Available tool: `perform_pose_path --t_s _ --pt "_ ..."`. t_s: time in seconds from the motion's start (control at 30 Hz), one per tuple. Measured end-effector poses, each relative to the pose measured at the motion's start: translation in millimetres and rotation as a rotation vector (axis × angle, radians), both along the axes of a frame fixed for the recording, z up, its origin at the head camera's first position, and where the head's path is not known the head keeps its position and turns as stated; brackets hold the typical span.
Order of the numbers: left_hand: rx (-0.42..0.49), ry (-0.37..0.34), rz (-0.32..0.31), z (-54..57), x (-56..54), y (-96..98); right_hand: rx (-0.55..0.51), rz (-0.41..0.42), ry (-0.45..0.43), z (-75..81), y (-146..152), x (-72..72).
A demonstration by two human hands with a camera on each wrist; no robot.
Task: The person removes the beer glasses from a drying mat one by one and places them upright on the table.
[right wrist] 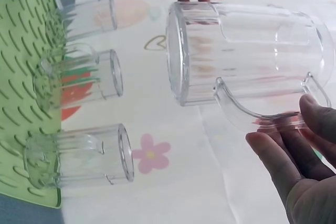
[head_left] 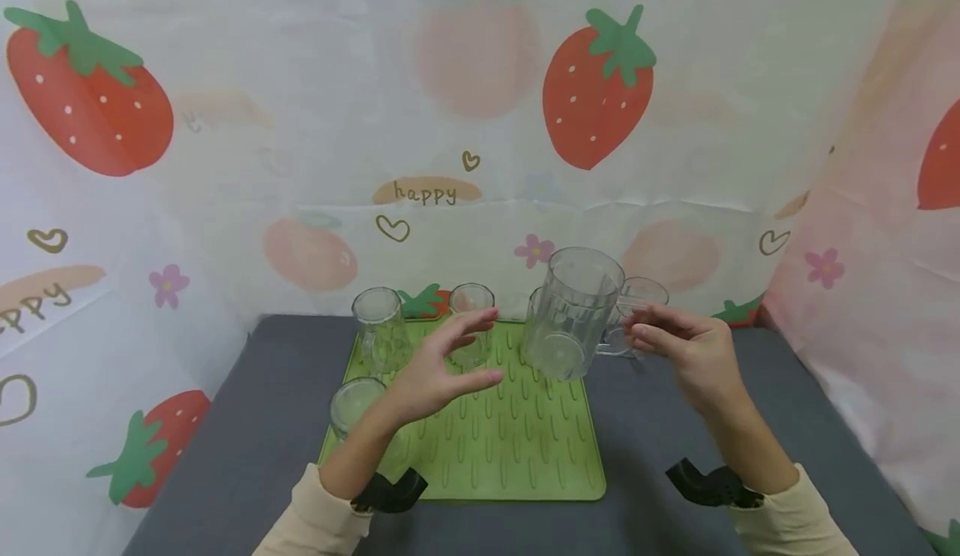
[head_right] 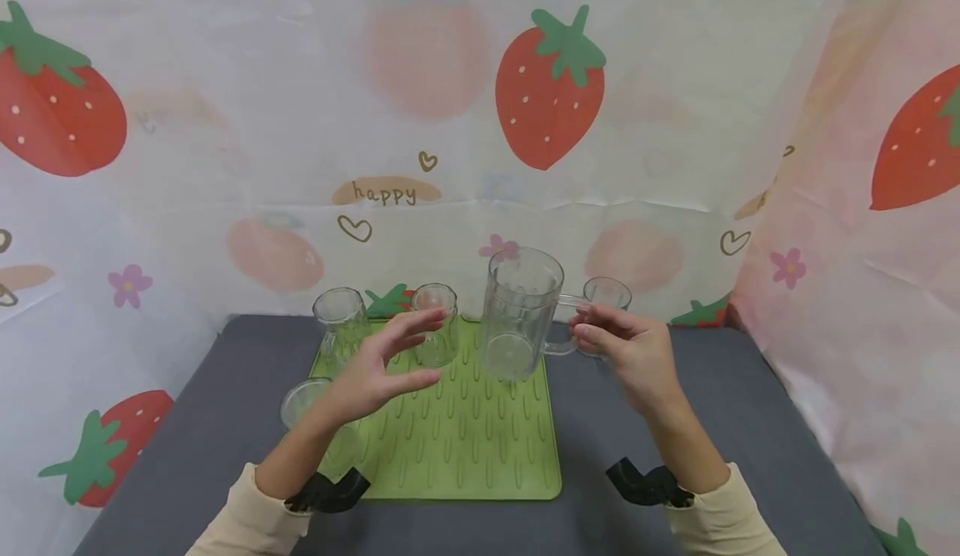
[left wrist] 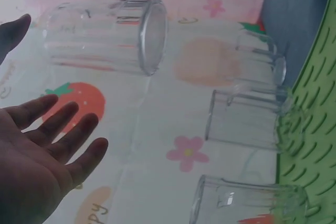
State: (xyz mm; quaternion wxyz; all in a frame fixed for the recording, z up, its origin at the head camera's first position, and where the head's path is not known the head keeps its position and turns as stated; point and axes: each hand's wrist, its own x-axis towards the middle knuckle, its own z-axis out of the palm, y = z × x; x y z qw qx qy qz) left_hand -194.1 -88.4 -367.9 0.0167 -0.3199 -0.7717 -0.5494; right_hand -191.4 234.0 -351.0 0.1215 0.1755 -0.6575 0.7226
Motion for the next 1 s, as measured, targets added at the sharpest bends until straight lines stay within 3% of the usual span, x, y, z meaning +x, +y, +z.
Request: perform_pose_path --t_s 0.4,0.8,1.0 --pt "-0.075 0.053 0.131 12.5 13.4 -27.4 -0.111 -0.106 0.037 3.8 13.9 -4.7" --pt "-0.119 0.073 0.256 4.3 21.1 -61.6 -0.178 -0.169 0.041 3.7 27.2 -9.8" --pt "-0.084 0.102 0.295 0.2 22.7 -74.8 -0.201 -0.169 0.038 1.6 34.4 -14.3"
